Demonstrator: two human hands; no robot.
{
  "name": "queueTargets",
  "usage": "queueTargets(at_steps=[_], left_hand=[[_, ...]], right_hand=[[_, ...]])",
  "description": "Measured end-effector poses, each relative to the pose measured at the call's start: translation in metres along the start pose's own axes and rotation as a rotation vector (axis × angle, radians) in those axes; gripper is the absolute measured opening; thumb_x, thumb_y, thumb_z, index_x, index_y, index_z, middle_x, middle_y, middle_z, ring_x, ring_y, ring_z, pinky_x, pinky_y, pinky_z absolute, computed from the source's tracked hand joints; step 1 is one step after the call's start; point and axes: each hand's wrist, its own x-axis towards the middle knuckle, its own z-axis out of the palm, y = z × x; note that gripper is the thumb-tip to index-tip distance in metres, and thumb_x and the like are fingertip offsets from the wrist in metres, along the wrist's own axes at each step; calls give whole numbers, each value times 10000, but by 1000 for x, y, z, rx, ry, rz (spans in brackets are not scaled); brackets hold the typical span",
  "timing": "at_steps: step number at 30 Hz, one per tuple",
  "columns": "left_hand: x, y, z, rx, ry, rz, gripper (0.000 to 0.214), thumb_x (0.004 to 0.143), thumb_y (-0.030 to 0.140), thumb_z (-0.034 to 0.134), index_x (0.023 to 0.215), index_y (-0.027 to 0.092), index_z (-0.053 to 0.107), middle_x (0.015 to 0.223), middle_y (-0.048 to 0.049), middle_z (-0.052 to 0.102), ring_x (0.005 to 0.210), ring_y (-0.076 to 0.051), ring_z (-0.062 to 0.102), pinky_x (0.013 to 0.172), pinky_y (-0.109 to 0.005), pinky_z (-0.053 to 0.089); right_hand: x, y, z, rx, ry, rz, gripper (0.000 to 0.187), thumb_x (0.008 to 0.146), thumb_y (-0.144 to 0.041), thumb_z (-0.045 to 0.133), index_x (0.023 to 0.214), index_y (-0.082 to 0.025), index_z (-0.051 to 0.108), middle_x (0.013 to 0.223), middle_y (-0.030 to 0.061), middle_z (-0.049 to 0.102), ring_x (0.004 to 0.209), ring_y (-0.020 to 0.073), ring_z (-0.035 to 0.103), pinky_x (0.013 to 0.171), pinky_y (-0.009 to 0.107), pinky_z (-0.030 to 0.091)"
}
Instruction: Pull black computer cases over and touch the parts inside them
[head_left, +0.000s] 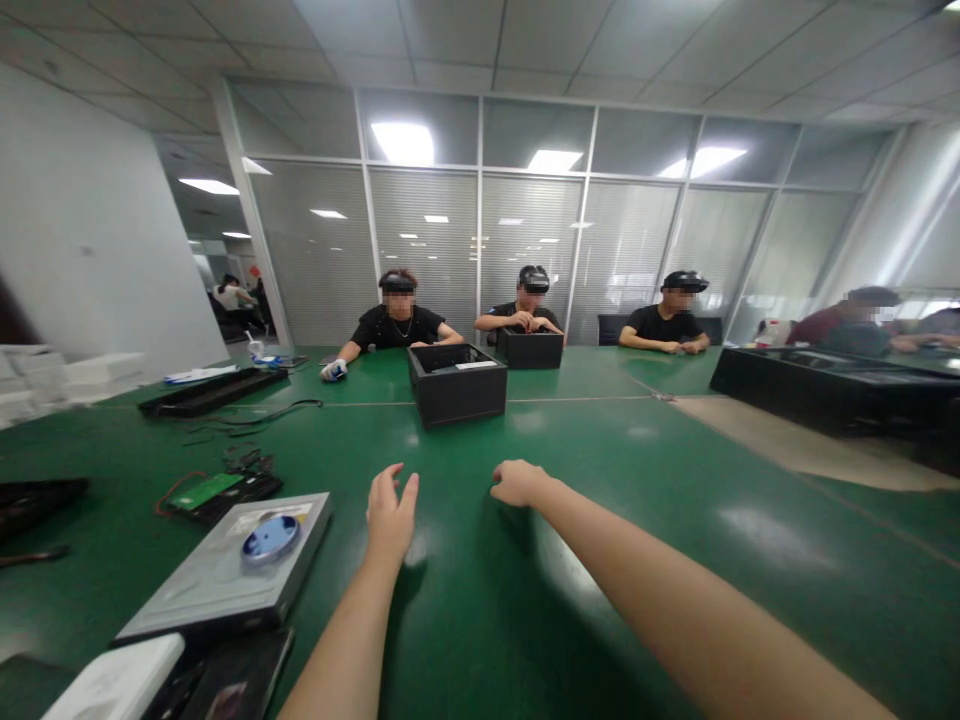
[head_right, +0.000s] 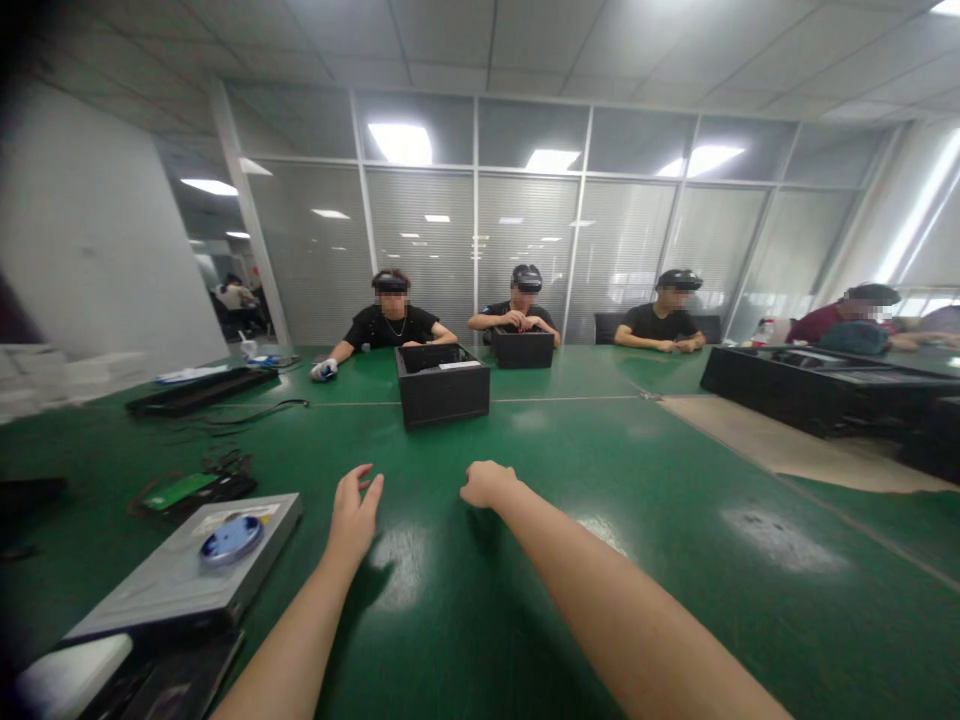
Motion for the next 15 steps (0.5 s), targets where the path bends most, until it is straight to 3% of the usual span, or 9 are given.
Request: queueTargets(at_steps=[2,5,8,10,12,15], left_hand=[[2,-3,1,-13,19,-13,492,913,555,480,1204,165,556,1225,-146,586,1053,-274,601,1014,-465,459],[3,-4,3,-12,2,-12,504,891,572,501,1171,157,560,1193,-151,592,1010,-271,607,973,-450,484],[4,-2,3,-10,-46,-8,482,868,570,527,1123,164,580,1140,-135,620,961,-266,619,933,-445,499],[4,-1,3,-4,-81,-11,447,861,562,526,1060,170,604,1063,-120,645,927,-268,624,901,-445,505],[5,0,2,7,-114,-7,409,851,549,532,998,177,620,1003,-108,660,913,-272,627,884,-444,504],[2,5,1,33,-157,18,367,839,524,543,946,184,632,973,-100,664,913,-275,627,878,-439,497]], right_hand=[[-16,5,7,34,75,3,374,973,-396,544,1207,-125,651,1223,152,670,1194,281,604,1053,509,403],[-64,31,19,96,163,-21,392,924,-345,562,1241,-131,648,1254,162,662,1262,290,559,1098,456,348],[-122,66,35,240,206,-21,387,901,-346,572,1234,-165,648,1187,115,689,1116,232,634,979,348,455],[-155,88,49,384,288,-21,335,904,-325,553,1189,-183,654,1112,100,698,1019,217,653,920,336,483],[-176,109,62,522,359,-44,283,903,-312,546,1136,-198,660,1050,87,699,941,214,655,890,346,496],[-184,139,72,656,440,-45,269,923,-337,523,1114,-204,658,1023,76,700,884,210,654,862,358,512]])
